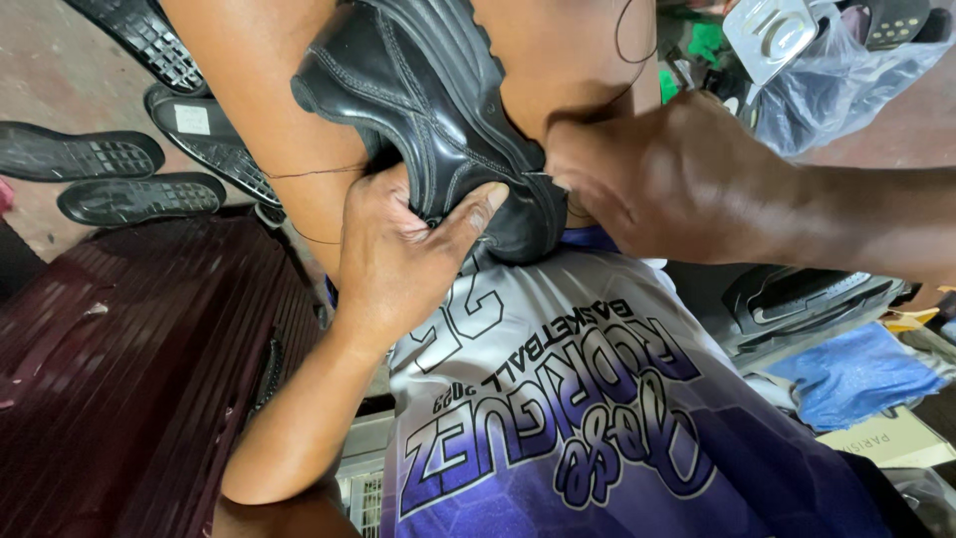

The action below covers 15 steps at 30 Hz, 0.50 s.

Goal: The person holds a black shoe upper on their lap and hand-stitches it with a needle and thread, pulling the thread through the shoe material repeatedly and repositioning the shoe as they sew.

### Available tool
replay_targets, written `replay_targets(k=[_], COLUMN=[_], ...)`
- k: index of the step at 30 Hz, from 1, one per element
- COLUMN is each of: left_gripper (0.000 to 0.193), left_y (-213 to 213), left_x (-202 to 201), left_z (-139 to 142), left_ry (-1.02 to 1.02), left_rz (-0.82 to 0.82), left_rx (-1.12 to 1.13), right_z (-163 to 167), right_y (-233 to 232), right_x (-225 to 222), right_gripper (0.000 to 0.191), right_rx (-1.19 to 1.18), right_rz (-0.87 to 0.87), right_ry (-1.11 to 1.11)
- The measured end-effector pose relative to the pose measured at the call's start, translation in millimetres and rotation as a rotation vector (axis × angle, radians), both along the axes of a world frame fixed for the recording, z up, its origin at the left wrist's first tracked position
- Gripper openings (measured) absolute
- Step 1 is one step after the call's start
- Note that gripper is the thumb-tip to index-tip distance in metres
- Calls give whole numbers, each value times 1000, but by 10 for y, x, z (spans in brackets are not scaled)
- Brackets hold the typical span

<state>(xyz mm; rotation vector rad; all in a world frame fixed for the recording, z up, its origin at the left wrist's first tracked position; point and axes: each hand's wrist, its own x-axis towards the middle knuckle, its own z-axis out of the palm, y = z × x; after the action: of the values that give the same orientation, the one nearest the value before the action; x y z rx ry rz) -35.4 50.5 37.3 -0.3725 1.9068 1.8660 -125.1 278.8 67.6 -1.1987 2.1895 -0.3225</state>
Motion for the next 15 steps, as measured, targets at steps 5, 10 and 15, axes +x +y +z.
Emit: replay_targets(k=[5, 10, 15], left_gripper=[7, 7, 7], left_y=[17, 0, -4], left_x=[-3, -2, -2], left_z=[-18, -18, -34], left_ry=[55, 51, 133], left_rz=[13, -21, -31], left_rx=[18, -19, -44], right_z=[24, 5, -4], right_y=[-27, -58, -57], right_x=[15, 10, 35], right_gripper=[12, 3, 9], right_rx=[-172, -264, -142], right_rz=[164, -338, 211], right_ry=[208, -394, 272])
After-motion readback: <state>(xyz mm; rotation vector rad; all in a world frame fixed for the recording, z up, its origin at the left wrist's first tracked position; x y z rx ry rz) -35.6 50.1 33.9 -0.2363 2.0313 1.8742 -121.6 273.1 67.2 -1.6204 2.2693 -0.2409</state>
